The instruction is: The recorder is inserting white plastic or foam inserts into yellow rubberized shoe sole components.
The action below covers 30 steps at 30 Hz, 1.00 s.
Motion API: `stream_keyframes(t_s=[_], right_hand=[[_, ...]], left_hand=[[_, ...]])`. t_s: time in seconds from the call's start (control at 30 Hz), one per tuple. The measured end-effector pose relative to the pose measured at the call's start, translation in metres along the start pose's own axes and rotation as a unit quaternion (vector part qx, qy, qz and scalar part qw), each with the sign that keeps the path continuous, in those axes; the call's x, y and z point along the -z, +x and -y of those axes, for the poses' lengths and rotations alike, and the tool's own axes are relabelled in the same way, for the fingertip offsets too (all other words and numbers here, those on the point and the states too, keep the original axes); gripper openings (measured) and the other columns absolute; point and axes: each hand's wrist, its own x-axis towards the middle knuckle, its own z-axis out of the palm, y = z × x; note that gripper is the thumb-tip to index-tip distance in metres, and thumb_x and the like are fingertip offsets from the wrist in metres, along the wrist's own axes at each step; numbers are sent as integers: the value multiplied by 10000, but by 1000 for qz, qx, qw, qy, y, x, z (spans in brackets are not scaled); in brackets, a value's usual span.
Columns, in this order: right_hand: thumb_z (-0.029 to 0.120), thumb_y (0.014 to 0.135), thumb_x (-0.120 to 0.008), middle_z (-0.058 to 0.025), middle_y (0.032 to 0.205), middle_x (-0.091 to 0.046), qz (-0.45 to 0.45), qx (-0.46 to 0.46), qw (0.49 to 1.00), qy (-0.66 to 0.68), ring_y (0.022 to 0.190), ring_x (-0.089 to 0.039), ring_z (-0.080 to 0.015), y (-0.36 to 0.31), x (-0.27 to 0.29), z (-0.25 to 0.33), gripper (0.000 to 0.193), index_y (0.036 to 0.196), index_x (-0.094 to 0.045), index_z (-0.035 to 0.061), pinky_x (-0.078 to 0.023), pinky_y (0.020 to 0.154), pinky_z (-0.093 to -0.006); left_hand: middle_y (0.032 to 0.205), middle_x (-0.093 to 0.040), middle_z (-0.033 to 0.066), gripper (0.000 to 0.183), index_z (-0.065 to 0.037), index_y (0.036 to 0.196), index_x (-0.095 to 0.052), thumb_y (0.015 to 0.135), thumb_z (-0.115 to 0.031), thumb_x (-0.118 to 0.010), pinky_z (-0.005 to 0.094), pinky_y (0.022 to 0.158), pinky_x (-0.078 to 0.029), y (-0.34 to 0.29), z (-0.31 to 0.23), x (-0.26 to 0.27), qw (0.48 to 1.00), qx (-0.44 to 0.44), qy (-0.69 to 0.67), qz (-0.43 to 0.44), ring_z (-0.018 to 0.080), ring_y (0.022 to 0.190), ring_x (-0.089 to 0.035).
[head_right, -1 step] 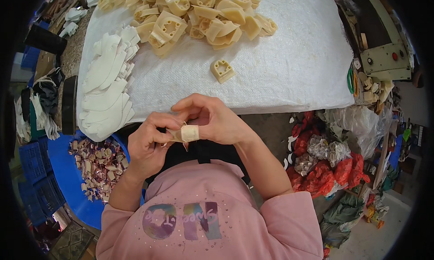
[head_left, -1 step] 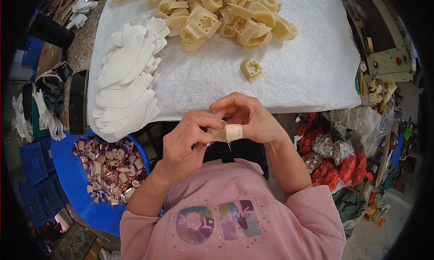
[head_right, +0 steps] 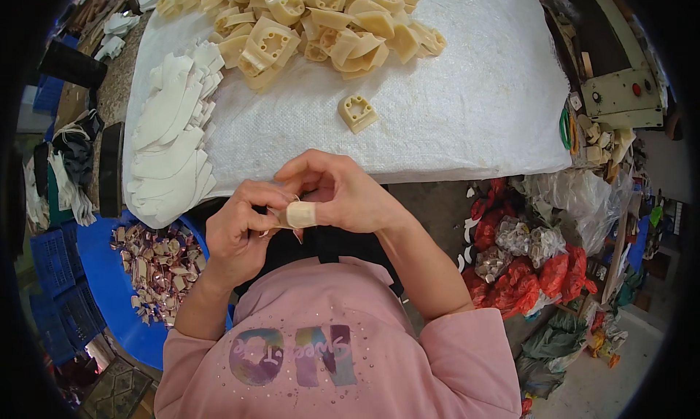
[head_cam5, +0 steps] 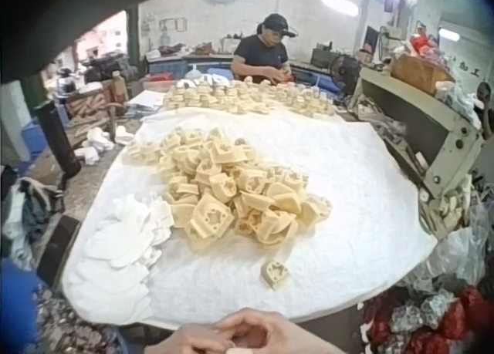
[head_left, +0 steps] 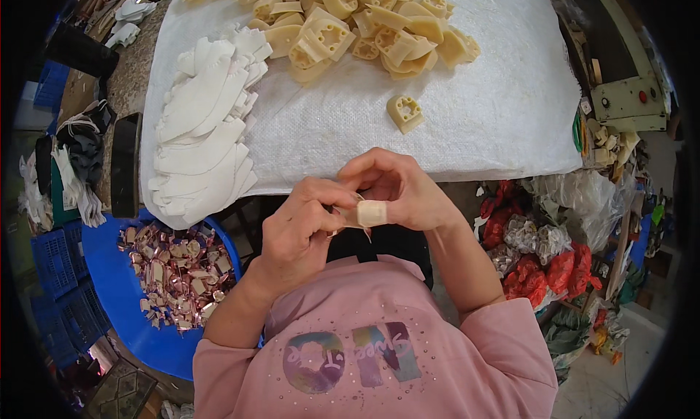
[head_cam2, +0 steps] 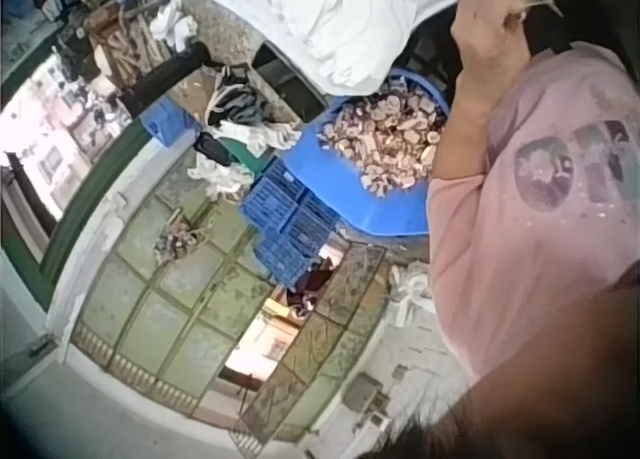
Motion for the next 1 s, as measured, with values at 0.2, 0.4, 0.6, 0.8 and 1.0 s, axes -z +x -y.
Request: stream_keyframes(t_s=[0.2, 0.4, 0.6, 0.8, 1.0], right_hand=[[68, 809, -654, -61, 887, -629, -29, -36, 998, -49, 755, -592, -103, 13, -5, 4, 350, 1133, -536, 6, -479, 626, -222], [185, 922, -538, -52, 902, -594, -80, 40, 995, 52, 767, -560, -97, 14, -8, -8, 305, 1188, -529, 35, -461, 639, -231], [96, 863, -547, -69, 993, -523, -66, 211, 957, -188, 926, -470, -197, 12, -4, -10, 180, 1040, -560, 64, -422, 784, -308], [10, 753, -565, -85, 935, -496, -153, 236, 922, -268, 911, -446, -261, 16, -17, -8, 172, 916, -528, 53, -378, 811, -328], [58, 739, -610, -86, 923, -491, -121, 208, 931, -276, 869, -443, -271, 14, -12, -2, 137, 855, -537, 51, -372, 795, -340]], left_hand=[[891, -598, 119, 155, -15, 809, -510, 788, 67, -640, 278, 652, -501, 5, 1, 0, 997, 37, 64, 8, 189, 757, -597], [980, -619, 122, 164, 39, 975, -540, 834, 22, -622, 261, 746, -491, 3, 4, -8, 973, 125, -124, -150, 148, 851, -594], [1009, -619, 154, 135, 42, 949, -557, 837, 14, -627, 273, 803, -498, 6, 5, -10, 947, 187, -201, -166, 147, 904, -594], [1005, -623, 155, 97, 44, 899, -575, 832, 9, -636, 266, 789, -497, 9, 4, -13, 954, 185, -174, -161, 140, 892, -594], [991, -637, 129, 119, 27, 913, -585, 847, -53, -643, 248, 740, -491, 9, 3, -14, 956, 206, -165, -128, 134, 830, -589]])
